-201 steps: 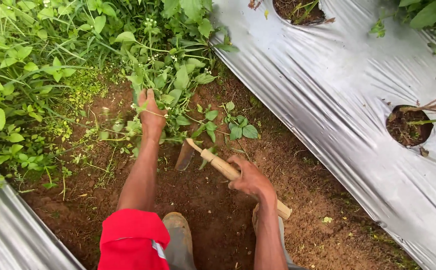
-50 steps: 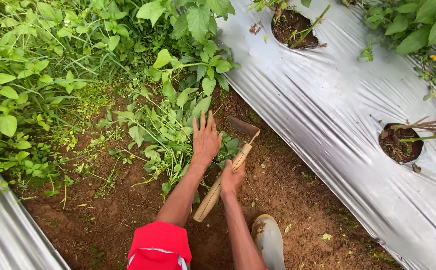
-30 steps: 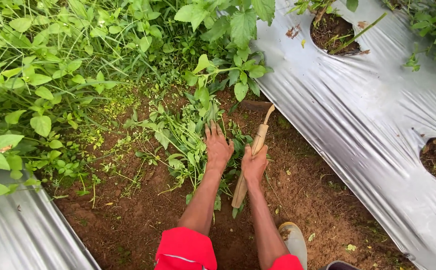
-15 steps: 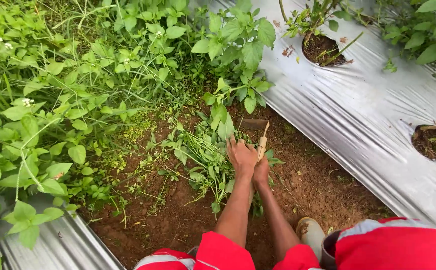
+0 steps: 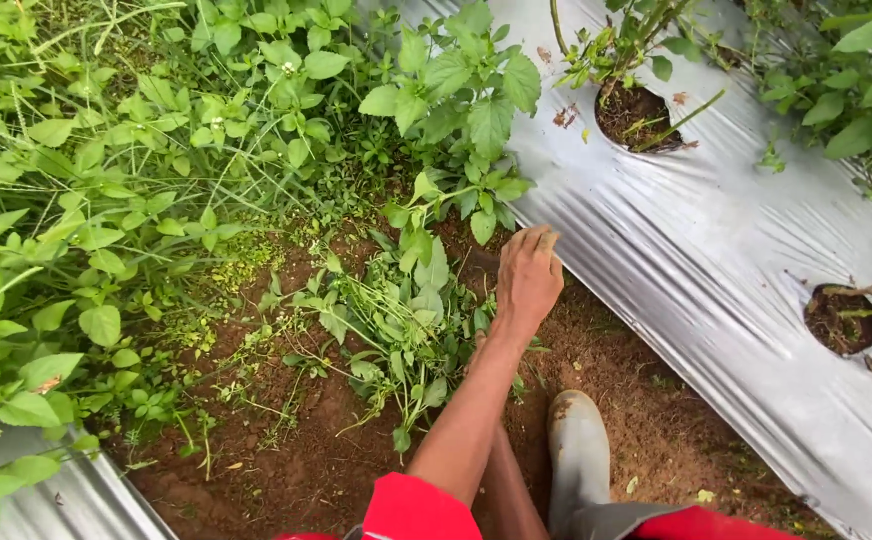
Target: The person uses a hand hoe to loosen soil and uproot weeds growing between rows of plants in a garden. They gather the removed weeds by hand and carry them to a nearby area to discard them, repeating the process along the row.
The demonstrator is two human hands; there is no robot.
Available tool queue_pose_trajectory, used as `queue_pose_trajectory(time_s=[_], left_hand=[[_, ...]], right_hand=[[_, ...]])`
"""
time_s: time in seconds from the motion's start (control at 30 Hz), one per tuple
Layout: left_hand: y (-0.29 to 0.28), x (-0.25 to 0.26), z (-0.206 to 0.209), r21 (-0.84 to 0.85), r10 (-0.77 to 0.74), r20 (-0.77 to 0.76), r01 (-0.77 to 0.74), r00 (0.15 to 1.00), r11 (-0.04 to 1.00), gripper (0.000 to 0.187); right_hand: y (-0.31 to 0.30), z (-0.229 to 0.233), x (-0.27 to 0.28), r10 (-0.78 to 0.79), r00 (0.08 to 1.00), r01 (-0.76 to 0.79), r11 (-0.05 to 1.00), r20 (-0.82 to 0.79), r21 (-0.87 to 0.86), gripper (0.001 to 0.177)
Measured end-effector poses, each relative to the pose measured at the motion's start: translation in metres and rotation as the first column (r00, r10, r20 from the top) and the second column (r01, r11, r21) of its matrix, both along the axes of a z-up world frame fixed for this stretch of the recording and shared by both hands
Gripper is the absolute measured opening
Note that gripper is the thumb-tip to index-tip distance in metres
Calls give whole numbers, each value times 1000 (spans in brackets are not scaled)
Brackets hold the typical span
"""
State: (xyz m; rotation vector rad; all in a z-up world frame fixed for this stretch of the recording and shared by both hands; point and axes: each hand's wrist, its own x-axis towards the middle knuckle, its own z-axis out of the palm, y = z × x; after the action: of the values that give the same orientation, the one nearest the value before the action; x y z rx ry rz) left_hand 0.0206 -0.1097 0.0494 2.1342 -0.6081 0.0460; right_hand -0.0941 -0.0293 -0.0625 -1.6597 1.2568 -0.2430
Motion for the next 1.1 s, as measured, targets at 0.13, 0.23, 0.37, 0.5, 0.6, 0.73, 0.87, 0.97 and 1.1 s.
queue_pose_trajectory(time_s=[0.13,0.23,0.37,0.5,0.6,0.73,0.87,0.97,1.1], left_hand=[[-2,46,-6,97,-113,210,95,971,991,41],[6,71,31,255,-94,74,72,993,964,47],[14,93,35,561,110,-111,-29,988,827,56],[31,107,-53,709,138,154,-207,978,674,37],[40,96,-126,662,260,35,-217,965,717,31],[34,107,-133,397,335,-107,-269,936,878,35],[29,88,-144,344,416,-273,-316,867,884,45],[20,73,-115,291,426,-391,-329,816,898,54],[21,61,-106,170,399,-468,-362,788,916,58]], right_hand=[[-7,-4,19,-11,1000,11,999,-1,32,33],[-19,-5,39,-17,1000,16,998,17,58,31],[-32,2,59,-31,999,30,996,18,84,29],[-47,-12,58,-45,997,43,999,58,24,26],[-51,-4,54,-58,998,56,998,-34,-37,38],[-65,52,76,-121,992,118,992,48,49,43],[-73,52,82,-70,995,64,995,75,70,44],[-80,43,78,0,996,-3,1000,87,26,33],[-91,26,78,23,985,-20,1000,173,-15,18]])
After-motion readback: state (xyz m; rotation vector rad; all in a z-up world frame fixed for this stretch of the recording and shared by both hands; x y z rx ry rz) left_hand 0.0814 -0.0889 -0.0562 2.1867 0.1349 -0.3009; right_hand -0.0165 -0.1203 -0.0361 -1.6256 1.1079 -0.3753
